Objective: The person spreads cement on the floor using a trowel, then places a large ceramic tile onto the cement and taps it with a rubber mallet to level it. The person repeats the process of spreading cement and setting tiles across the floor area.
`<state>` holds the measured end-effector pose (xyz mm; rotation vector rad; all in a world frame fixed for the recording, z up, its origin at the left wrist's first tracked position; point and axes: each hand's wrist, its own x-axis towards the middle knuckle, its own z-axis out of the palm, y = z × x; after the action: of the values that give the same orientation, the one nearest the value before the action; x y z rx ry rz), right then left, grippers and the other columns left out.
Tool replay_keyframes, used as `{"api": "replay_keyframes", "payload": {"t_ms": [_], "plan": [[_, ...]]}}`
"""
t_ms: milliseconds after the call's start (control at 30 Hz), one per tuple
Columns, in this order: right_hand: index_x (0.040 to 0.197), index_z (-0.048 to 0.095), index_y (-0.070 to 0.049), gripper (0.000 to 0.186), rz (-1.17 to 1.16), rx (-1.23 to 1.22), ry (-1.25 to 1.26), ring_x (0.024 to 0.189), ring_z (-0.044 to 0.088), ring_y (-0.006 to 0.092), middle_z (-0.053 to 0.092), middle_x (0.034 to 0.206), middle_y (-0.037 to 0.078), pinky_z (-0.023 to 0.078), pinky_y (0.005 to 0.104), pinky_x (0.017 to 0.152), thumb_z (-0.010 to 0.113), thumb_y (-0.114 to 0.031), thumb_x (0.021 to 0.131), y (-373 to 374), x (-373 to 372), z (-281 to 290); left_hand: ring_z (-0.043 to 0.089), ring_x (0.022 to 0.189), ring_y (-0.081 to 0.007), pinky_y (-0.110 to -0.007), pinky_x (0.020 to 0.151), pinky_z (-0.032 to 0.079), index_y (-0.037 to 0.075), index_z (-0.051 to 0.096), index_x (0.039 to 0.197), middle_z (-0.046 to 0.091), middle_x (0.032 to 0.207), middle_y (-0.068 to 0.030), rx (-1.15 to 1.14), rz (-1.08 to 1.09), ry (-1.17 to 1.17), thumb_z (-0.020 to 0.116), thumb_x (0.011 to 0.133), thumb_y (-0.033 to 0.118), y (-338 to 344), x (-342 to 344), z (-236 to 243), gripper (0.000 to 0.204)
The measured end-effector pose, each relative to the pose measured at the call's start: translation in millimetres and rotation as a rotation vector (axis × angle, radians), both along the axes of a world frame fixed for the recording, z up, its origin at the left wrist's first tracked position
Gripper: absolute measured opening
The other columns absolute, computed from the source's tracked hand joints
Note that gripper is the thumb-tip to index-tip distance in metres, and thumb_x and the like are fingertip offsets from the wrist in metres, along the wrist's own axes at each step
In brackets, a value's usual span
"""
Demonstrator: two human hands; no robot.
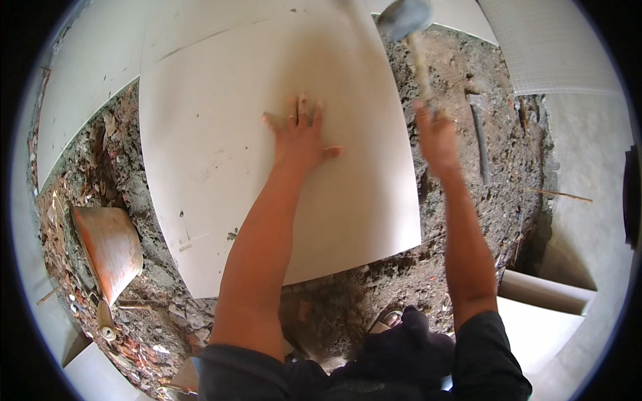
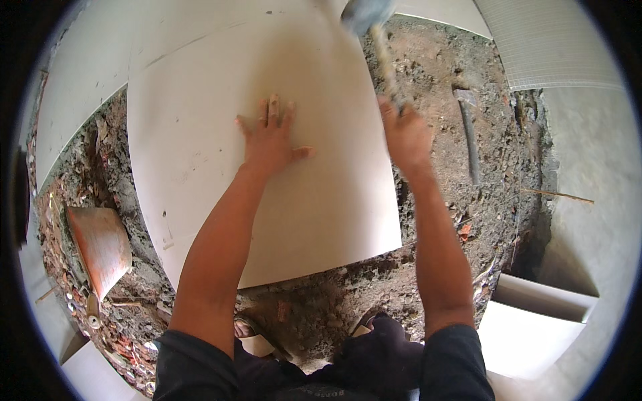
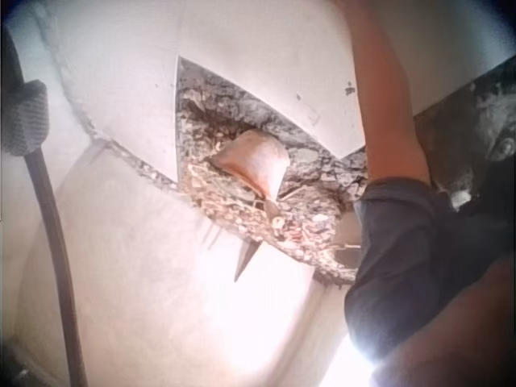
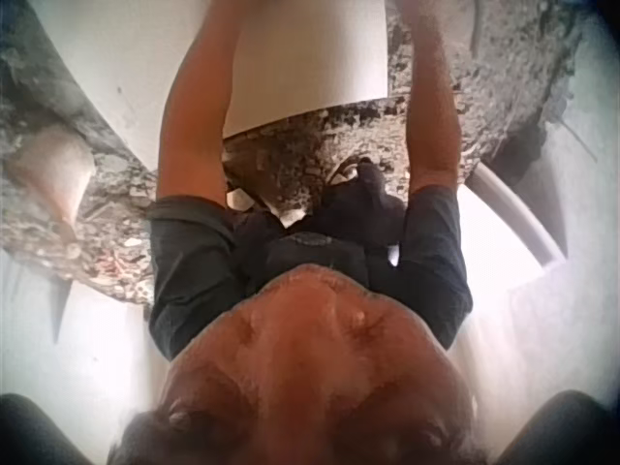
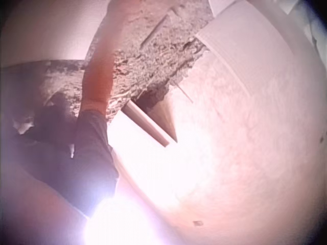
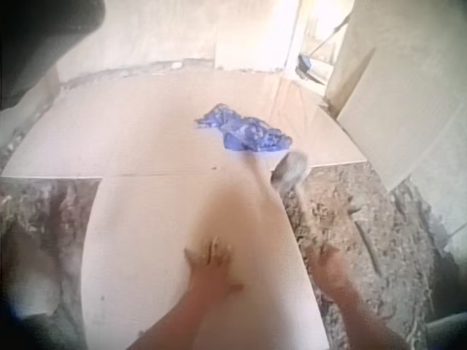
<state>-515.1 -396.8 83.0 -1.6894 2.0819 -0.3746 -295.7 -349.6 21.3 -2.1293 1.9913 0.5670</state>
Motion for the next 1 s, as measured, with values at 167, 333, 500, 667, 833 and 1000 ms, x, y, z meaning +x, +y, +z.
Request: {"api": "replay_keyframes", "payload": {"t_ms": [167, 333, 500, 667, 833, 1000], "plan": [[0.091, 0.058, 0.007, 0.047, 0.092, -0.221, -0.314, 0.058, 0.058, 0.0221, 0.06, 0.067, 0.015, 0.047, 0.0382, 0.055, 0.051, -0.039, 0.096, 22.4, -19.2, -23.1, 0.001, 0.146, -0.0297, -0.074, 0.105, 0.007, 0.021, 0.01, 0.152, 0.002, 0.158, -0.0124, -0.012, 0.009, 0.027, 0.058, 0.076, 0.07, -0.4, -0.6, 2.6, 0.103], [0.099, 0.058, 0.006, 0.043, -0.007, 0.033, -0.344, 0.073, 0.068, 0.0347, 0.067, 0.08, 0.023, 0.05, 0.0417, 0.063, 0.057, -0.036, 0.093, 59.1, -23.5, -18.4, 0.001, 0.146, -0.0296, -0.074, 0.104, 0.007, 0.02, 0.011, 0.152, 0.003, 0.158, -0.0125, -0.015, 0.003, 0.019, 0.058, 0.075, 0.07, -2.7, 1.0, 2.2, 0.103], [0.093, 0.057, 0.009, 0.053, 0.327, 0.216, 0.105, 0.069, 0.063, 0.0415, 0.063, 0.075, 0.026, 0.049, 0.0446, 0.062, 0.053, -0.043, 0.094, 64.9, -32.7, -18.9, 0.0, 0.146, -0.0287, -0.074, 0.104, 0.007, 0.02, 0.014, 0.152, 0.004, 0.158, -0.0125, -0.034, 0.003, 0.057, 0.059, 0.076, 0.068, 0.8, 0.0, -6.0, 0.101], [0.093, 0.057, 0.009, 0.053, 0.113, 0.141, -0.162, 0.07, 0.062, 0.0439, 0.062, 0.076, 0.03, 0.048, 0.0461, 0.064, 0.052, -0.044, 0.094, 67.7, -31.1, -10.5, -0.002, 0.146, -0.0275, -0.071, 0.106, 0.007, 0.02, 0.016, 0.151, 0.004, 0.159, -0.0111, 0.053, 0.01, 0.056, 0.061, 0.073, 0.068, -9.3, 4.7, -1.1, 0.103], [0.096, 0.059, 0.006, 0.037, 0.281, 0.068, -0.288, 0.058, 0.06, 0.0298, 0.061, 0.068, 0.02, 0.047, 0.04, 0.057, 0.056, -0.031, 0.094, 109.5, 2.2, 20.0, 0.001, 0.146, -0.0275, -0.066, 0.11, 0.008, 0.016, 0.013, 0.151, 0.004, 0.159, -0.0105, 0.033, 0.182, 0.031, 0.065, 0.071, 0.066, 61.1, 69.7, 16.6, 0.108], [0.102, 0.055, 0.005, 0.031, 0.411, -0.126, -0.544, 0.055, 0.056, 0.0207, 0.058, 0.064, 0.014, 0.045, 0.035, 0.055, 0.054, -0.025, 0.095, 115.2, 33.3, 9.5, 0.004, 0.146, -0.0256, -0.064, 0.111, 0.006, 0.009, 0.01, 0.151, 0.005, 0.158, -0.0107, 0.096, 0.422, -0.044, 0.064, 0.07, 0.069, 130.4, 134.6, 11.7, 0.115]]}}
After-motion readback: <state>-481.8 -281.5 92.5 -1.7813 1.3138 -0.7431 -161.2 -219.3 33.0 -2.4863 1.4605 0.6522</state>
